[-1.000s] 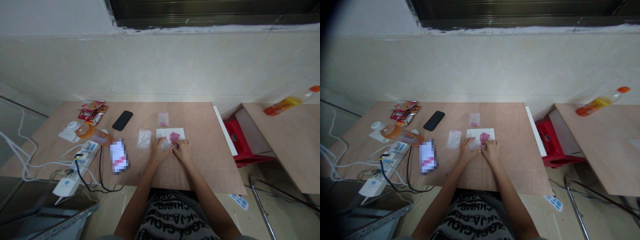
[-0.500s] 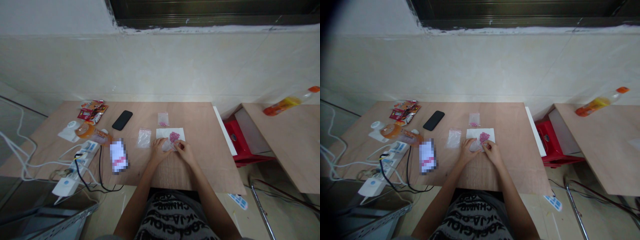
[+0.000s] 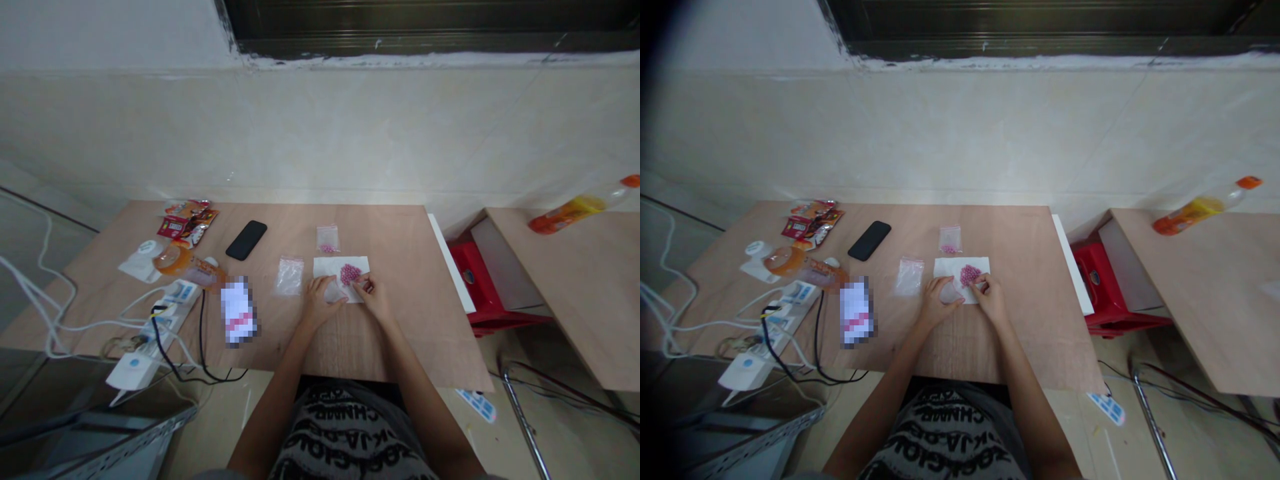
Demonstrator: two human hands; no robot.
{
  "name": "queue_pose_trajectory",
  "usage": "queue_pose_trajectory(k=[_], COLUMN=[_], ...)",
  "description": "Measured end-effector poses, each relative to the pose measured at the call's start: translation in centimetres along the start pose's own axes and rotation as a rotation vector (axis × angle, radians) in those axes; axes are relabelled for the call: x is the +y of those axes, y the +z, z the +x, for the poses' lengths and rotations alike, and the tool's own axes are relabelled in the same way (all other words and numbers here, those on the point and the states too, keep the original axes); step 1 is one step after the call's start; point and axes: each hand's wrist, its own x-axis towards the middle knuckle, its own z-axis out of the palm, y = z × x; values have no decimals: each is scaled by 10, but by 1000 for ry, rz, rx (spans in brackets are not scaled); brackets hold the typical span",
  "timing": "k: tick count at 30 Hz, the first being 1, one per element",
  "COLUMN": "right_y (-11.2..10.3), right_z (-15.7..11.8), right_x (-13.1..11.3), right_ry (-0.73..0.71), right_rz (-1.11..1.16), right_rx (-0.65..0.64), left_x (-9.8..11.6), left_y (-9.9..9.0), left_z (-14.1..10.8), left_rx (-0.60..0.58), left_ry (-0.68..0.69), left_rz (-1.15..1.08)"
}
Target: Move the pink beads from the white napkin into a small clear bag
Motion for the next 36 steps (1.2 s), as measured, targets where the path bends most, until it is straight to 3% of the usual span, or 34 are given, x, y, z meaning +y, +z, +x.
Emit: queue_pose_trajectory(k=[5,12,20,36], right_y=[-12,-18,-13,-12], right_z=[10,22,28,27], right_x=[17,17,22,16], right_ry=[-7,-142,-249,-216], right_rz=[-90,-364,-403,-357], right_rx=[10,18,36,45], left_x=[-1,1,-5,-4], left_y=[1,-1,4,3], left_z=[0,1,0,0], left_rx=[1,8,19,12], left_ry=[-8,-20,7,-4], left_rz=[-5,-16,-16,-40])
